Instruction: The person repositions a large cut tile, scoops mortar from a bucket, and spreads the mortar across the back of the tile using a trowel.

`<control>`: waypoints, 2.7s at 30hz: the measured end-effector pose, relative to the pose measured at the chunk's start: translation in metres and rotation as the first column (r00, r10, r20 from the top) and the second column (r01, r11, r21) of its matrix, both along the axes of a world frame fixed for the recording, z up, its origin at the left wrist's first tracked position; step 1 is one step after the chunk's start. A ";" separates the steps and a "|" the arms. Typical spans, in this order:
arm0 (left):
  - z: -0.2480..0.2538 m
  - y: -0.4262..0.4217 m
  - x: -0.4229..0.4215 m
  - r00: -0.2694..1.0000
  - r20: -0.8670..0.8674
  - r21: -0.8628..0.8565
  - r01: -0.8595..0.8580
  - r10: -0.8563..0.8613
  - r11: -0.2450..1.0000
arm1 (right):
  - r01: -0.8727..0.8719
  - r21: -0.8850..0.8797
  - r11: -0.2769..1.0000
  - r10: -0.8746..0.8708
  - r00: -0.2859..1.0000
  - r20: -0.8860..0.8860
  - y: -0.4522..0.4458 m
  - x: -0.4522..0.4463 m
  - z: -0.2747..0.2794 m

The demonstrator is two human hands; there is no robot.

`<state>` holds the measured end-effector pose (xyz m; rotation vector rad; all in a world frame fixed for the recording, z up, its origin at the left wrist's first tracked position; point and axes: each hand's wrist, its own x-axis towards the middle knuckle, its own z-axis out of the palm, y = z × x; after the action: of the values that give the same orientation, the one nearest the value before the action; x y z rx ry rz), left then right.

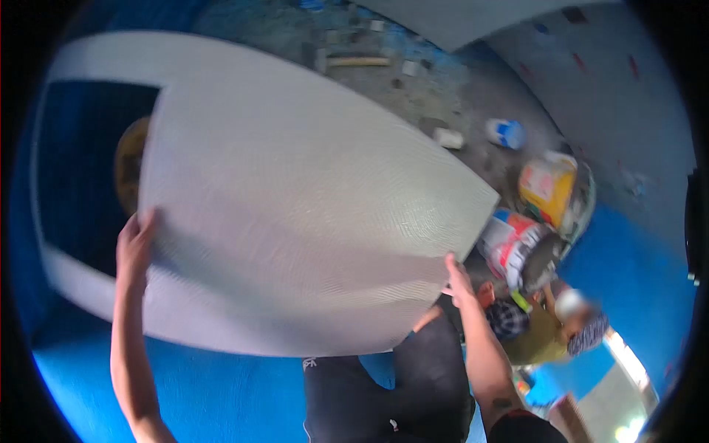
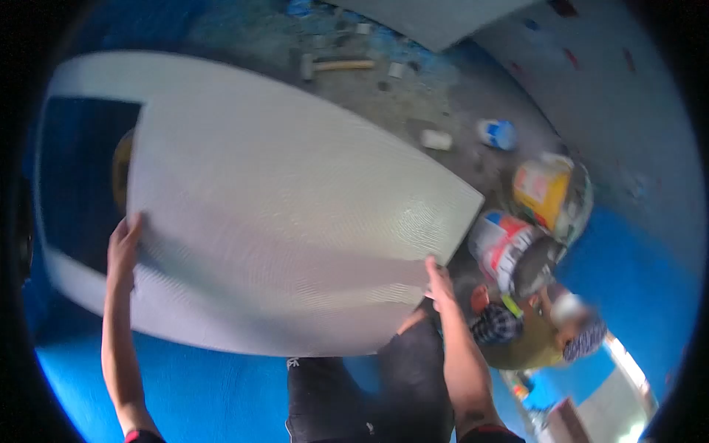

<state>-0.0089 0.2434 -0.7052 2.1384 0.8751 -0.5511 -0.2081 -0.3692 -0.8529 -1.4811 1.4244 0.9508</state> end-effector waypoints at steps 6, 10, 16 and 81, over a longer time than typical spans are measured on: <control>0.125 0.055 -0.046 0.982 0.174 0.149 -0.095 0.068 0.984 | 0.149 0.134 0.980 -0.176 0.961 0.212 0.008 -0.012 0.016; 0.247 0.064 -0.055 0.629 -0.402 0.852 0.524 -0.666 -0.020 | 0.037 0.106 0.994 -0.069 0.944 0.323 0.051 0.009 0.028; 0.317 -0.003 -0.037 0.764 -0.217 0.891 0.409 -0.607 0.196 | 0.105 0.352 0.930 -0.236 0.906 0.353 0.086 0.038 0.014; 0.517 -0.175 -0.312 -0.041 0.847 -0.514 -0.311 0.529 0.799 | -0.319 -0.920 0.229 0.331 -0.863 0.381 0.178 0.167 0.586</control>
<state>-0.3208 0.0684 -0.1884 1.3332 0.5247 1.1137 -0.0414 -0.1914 -0.2665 -2.1074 -1.4138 -0.2045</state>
